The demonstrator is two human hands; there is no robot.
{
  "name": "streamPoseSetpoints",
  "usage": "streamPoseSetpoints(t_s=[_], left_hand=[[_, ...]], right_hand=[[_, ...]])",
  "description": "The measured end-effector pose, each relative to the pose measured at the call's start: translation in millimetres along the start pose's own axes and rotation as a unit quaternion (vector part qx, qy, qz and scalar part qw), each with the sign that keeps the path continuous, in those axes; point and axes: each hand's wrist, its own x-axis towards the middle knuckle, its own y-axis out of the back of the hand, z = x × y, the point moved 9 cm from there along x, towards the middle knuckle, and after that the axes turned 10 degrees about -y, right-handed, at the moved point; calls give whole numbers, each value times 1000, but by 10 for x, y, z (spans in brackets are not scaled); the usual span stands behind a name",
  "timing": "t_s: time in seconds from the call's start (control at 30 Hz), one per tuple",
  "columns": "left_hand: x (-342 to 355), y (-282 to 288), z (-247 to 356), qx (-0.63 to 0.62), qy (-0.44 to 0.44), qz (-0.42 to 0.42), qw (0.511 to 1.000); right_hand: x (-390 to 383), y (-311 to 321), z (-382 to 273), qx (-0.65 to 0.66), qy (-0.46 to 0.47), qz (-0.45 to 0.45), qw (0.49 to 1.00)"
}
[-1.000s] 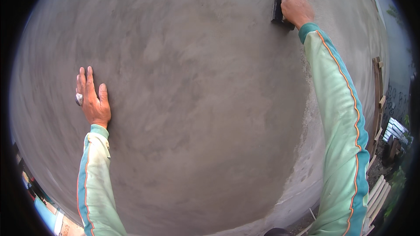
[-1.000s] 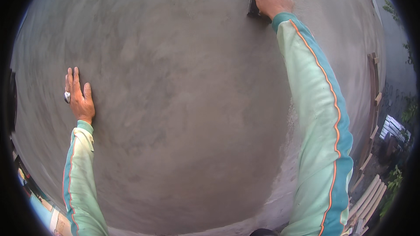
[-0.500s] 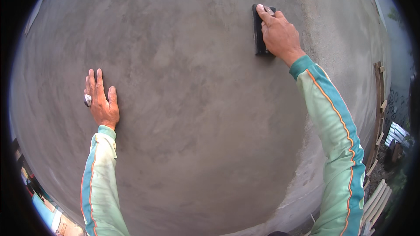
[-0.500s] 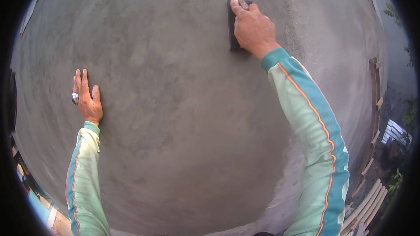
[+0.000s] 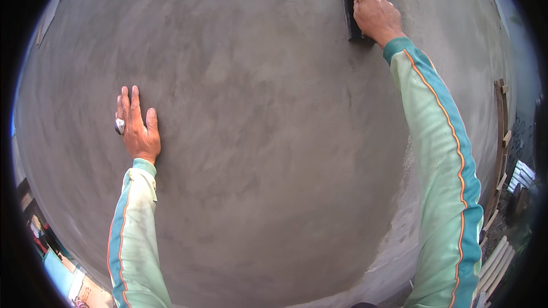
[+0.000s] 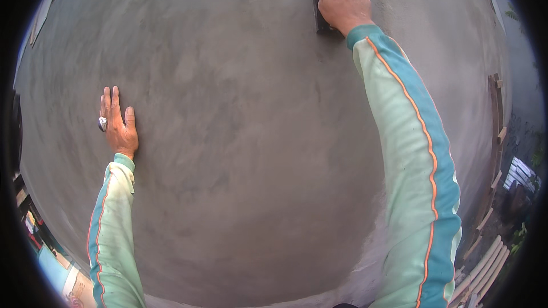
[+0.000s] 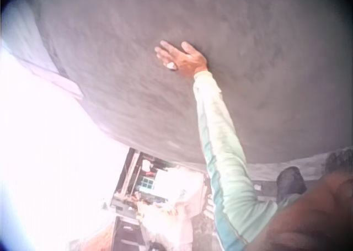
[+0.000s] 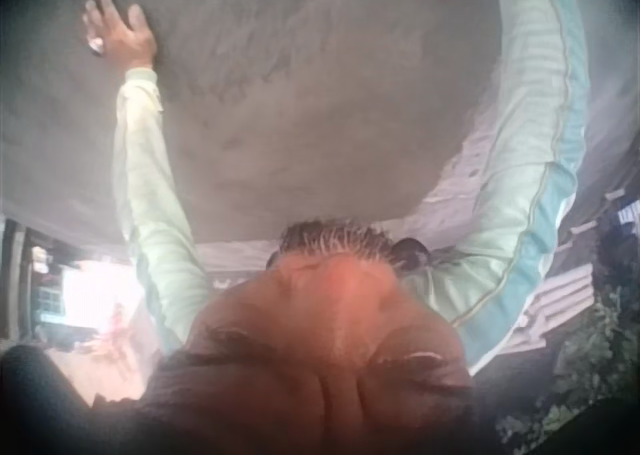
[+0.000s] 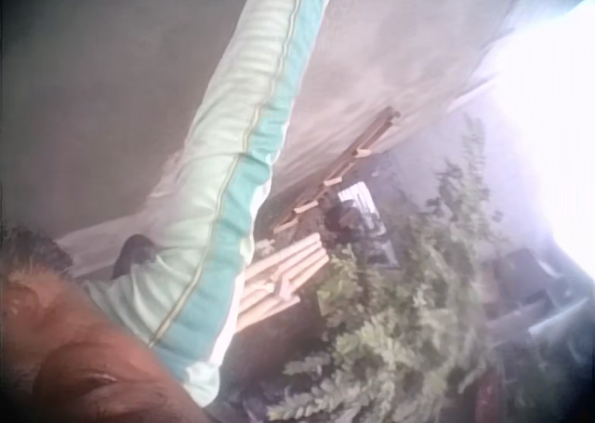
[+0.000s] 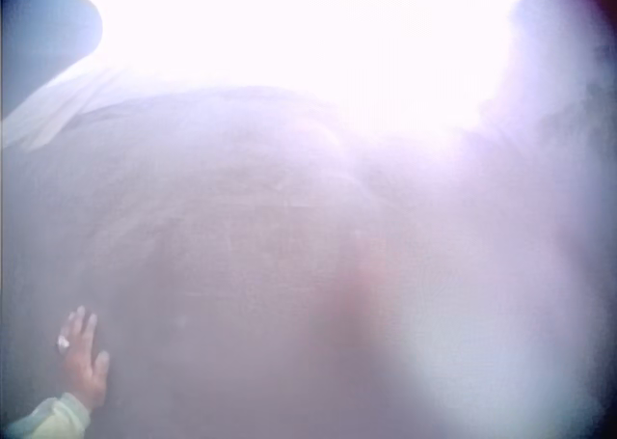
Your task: The person smooths a wet plaster surface on a large curved wall using a rectangular trowel. They work methodically across the surface, using their left hand to steady themselves against the wall while the right hand manipulates the tool to level the material.
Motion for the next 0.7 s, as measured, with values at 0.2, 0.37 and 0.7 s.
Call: streamPoseSetpoints(t_s=[0.2,0.37,0.7], left_hand=[[-3,-2,-3,0,-6,9,1000],[-9,-7,-14,11,3,1,1000],[-14,8,0,-3,10,-8,1000]], right_hand=[[-762,68,-394,6,99,-100,990],[-1225,-22,-178,52,134,-62,988],[957,-578,171,-35,-48,-22,998]])
